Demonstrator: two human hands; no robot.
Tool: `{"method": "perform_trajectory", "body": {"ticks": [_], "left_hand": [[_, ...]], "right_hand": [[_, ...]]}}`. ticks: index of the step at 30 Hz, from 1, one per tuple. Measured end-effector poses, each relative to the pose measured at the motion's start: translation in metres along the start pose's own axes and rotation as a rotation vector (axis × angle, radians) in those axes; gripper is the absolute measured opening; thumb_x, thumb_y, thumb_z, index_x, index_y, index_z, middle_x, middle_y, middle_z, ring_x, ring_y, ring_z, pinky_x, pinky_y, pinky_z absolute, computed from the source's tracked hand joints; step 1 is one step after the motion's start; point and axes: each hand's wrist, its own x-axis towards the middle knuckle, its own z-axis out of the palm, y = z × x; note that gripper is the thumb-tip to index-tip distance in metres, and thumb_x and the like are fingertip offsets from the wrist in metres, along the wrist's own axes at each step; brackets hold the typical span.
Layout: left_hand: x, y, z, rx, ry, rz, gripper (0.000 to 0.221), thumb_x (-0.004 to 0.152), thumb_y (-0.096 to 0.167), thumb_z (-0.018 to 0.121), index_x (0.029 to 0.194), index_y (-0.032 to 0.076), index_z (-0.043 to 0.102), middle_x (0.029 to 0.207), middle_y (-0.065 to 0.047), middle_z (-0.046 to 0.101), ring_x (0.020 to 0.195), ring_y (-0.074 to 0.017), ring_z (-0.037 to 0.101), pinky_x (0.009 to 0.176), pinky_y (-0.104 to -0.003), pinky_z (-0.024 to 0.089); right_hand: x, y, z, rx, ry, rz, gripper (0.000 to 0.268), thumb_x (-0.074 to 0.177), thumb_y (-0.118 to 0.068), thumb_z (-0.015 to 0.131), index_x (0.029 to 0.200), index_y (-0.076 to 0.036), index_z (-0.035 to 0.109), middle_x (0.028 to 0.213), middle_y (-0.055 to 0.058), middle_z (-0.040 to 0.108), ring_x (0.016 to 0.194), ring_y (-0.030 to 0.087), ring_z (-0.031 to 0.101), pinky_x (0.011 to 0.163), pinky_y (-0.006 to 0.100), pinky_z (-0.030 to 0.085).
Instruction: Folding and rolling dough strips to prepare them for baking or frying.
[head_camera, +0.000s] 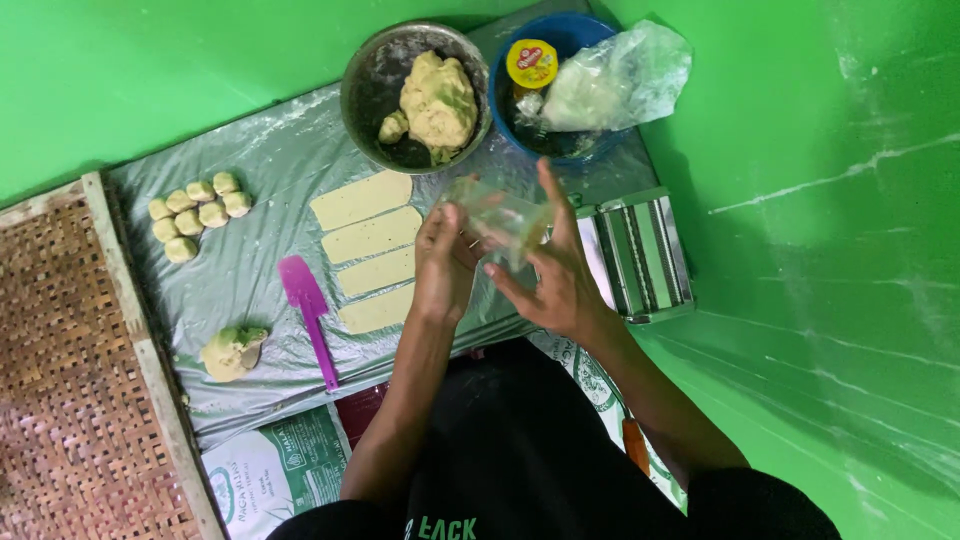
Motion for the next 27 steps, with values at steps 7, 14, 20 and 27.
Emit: {"method": "perform_trajectory", "body": {"ticks": [7, 14, 20, 27], "left_hand": [[0.008, -0.037, -0.041, -0.241, 0.178, -0.283, 0.055, 0.091, 0.056, 0.069, 0.113, 0.006, 0.063, 0.111, -0.018, 0.072, 0.091, -0.0274, 0.077, 0.081, -0.031, 0.066], [0.003, -0.072, -0.063, -0.500, 0.315, -0.450, 0.057, 0.086, 0.046, 0.079, 0.104, -0.001, 0.054, 0.102, -0.020, 0.070, 0.088, -0.0295, 0.077, 0.079, -0.035, 0.067], [0.000, -0.068, -0.067, -0.496, 0.370, -0.442, 0.057, 0.086, 0.048, 0.078, 0.105, 0.001, 0.053, 0.100, -0.017, 0.067, 0.087, -0.0283, 0.077, 0.079, -0.034, 0.066], [-0.005, -0.063, -0.066, -0.472, 0.385, -0.434, 0.059, 0.086, 0.051, 0.077, 0.105, 0.000, 0.055, 0.099, -0.018, 0.070, 0.086, -0.0273, 0.078, 0.078, -0.034, 0.067]], "right_hand": [[-0.017, 0.003, -0.015, 0.253, -0.087, 0.183, 0.034, 0.100, -0.032, 0.057, 0.120, -0.010, 0.073, 0.160, 0.030, 0.030, 0.145, 0.055, 0.036, 0.113, 0.069, 0.036], [-0.047, 0.068, -0.026, 0.264, 0.137, 0.343, 0.009, 0.094, -0.008, 0.078, 0.102, -0.011, 0.078, 0.115, 0.010, 0.073, 0.110, 0.025, 0.068, 0.090, 0.036, 0.054], [-0.075, 0.110, -0.028, -0.365, 0.129, 0.114, 0.007, 0.090, -0.017, 0.084, 0.093, -0.017, 0.078, 0.115, 0.004, 0.069, 0.108, 0.028, 0.062, 0.087, 0.044, 0.048], [-0.072, 0.084, -0.029, -0.789, -0.156, 0.053, 0.032, 0.092, -0.019, 0.072, 0.123, -0.025, 0.075, 0.151, 0.021, 0.043, 0.141, 0.044, 0.036, 0.099, 0.059, 0.034]]}}
